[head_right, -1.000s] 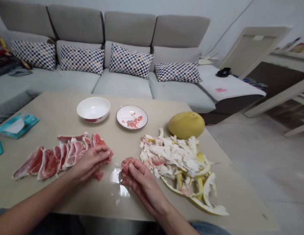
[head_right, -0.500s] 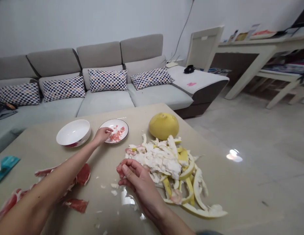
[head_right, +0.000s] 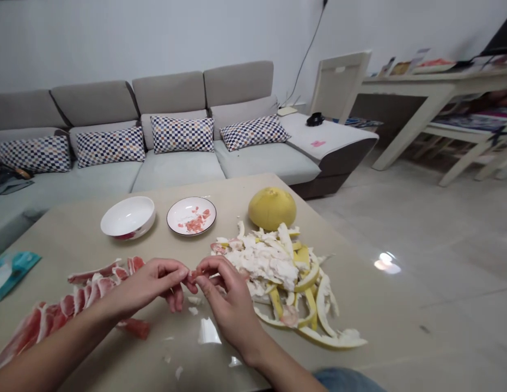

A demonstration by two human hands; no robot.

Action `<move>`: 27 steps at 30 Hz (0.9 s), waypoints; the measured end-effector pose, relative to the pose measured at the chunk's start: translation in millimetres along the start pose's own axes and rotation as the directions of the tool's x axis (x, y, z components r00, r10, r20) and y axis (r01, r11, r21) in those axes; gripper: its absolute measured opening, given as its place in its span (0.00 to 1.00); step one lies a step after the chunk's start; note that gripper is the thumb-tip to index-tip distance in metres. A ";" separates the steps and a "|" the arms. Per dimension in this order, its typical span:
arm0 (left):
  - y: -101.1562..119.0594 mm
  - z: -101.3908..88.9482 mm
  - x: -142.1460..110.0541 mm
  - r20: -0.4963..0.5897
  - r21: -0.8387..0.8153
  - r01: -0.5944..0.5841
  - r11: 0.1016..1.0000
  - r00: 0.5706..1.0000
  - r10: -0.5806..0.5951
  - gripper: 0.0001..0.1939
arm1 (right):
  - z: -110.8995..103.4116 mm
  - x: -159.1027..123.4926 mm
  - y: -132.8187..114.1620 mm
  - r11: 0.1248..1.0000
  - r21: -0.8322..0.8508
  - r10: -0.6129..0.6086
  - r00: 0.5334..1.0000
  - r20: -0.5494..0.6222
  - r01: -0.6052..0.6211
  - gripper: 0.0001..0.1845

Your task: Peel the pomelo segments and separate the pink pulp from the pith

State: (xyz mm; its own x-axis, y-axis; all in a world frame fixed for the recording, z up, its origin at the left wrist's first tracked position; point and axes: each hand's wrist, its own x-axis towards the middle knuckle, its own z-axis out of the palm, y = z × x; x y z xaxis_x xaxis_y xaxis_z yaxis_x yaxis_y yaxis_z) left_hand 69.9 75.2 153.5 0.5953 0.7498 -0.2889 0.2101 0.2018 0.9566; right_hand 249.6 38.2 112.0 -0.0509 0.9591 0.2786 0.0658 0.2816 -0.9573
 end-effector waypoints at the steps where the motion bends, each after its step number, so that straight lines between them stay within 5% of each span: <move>1: 0.3 0.9 -1.2 -0.020 0.018 0.003 1.000 1.000 -0.002 0.18 | 0.7 -1.2 0.1 0.999 -0.031 -0.024 1.000 0.004 0.024 0.06; 11: 2.7 6.3 -3.9 -0.201 0.336 -0.057 0.940 0.971 0.131 0.12 | -1.9 -3.4 -3.0 0.997 -0.072 -0.030 0.995 0.091 0.037 0.05; 21: -8.2 7.4 -1.2 -0.163 0.116 -0.102 0.988 0.979 0.120 0.06 | -2.5 -0.9 -3.3 0.967 0.222 0.095 0.983 0.158 -0.129 0.08; 27: -22.8 7.2 4.4 -0.280 0.303 -0.114 0.946 0.939 0.202 0.08 | -1.6 -0.9 -0.2 0.930 0.335 0.108 0.983 0.146 -0.152 0.08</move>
State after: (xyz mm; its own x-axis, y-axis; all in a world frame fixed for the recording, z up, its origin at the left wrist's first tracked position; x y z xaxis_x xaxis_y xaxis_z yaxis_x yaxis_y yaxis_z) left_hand 73.3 69.4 130.2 0.3843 0.9207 -0.0674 0.3659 -0.0849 0.9268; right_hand 251.2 37.4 112.0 -0.1881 0.9691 0.1596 -0.2652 0.1063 -0.9583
